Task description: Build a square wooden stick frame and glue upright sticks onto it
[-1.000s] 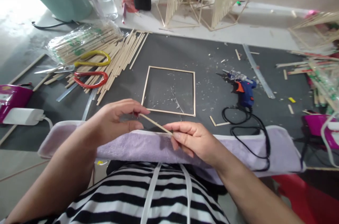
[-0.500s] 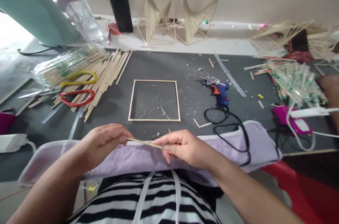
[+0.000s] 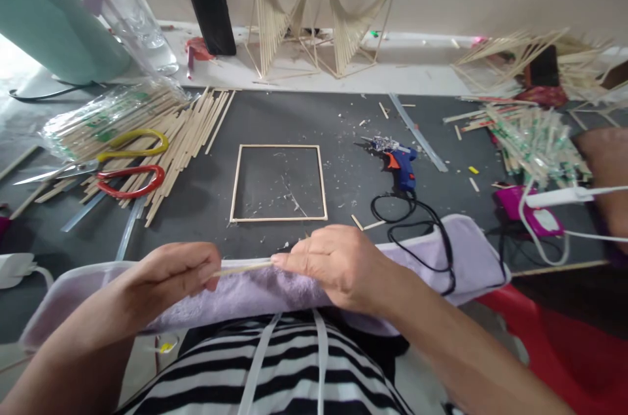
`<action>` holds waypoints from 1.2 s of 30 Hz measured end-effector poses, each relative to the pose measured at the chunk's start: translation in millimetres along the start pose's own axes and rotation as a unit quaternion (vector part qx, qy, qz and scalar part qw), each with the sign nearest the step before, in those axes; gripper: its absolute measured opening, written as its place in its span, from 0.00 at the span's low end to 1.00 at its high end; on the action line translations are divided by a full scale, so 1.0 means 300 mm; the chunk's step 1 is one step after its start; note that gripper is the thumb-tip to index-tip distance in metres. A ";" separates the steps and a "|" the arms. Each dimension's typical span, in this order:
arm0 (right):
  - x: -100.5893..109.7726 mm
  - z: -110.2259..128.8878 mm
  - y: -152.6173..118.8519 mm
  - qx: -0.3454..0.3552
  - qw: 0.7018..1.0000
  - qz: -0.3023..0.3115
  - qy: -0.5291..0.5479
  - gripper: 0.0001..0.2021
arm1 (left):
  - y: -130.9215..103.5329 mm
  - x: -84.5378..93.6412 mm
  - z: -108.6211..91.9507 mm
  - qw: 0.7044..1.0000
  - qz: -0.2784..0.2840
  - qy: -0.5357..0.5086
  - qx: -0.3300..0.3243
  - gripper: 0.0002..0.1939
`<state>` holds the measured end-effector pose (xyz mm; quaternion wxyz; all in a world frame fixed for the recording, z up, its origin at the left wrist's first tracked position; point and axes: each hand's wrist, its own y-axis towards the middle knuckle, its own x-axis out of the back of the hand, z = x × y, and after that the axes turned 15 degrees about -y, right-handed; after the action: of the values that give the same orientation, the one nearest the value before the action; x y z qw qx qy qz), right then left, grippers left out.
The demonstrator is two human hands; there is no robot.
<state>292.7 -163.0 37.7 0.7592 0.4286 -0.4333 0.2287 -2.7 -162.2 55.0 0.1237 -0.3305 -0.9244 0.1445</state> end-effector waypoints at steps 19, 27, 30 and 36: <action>-0.126 -0.111 0.117 -0.228 0.973 -0.010 -0.036 0.07 | 0.090 0.163 0.042 0.827 -0.437 0.353 -0.012 0.10; -0.159 -0.073 0.086 -0.170 0.965 0.078 -0.182 0.11 | 0.129 0.070 0.068 0.895 -0.264 0.342 -0.110 0.10; -0.154 -0.075 0.086 -0.150 0.965 0.086 -0.198 0.12 | 0.148 0.046 0.073 0.919 -0.208 0.317 -0.104 0.08; -0.160 -0.072 0.081 -0.129 0.966 0.082 -0.208 0.13 | 0.173 0.025 0.075 0.941 -0.185 0.280 -0.037 0.05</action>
<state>260.3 -130.7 2.1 0.6798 0.3282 -0.6410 0.1389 14.1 -123.1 17.1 0.3894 -0.1849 -0.9022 -0.0139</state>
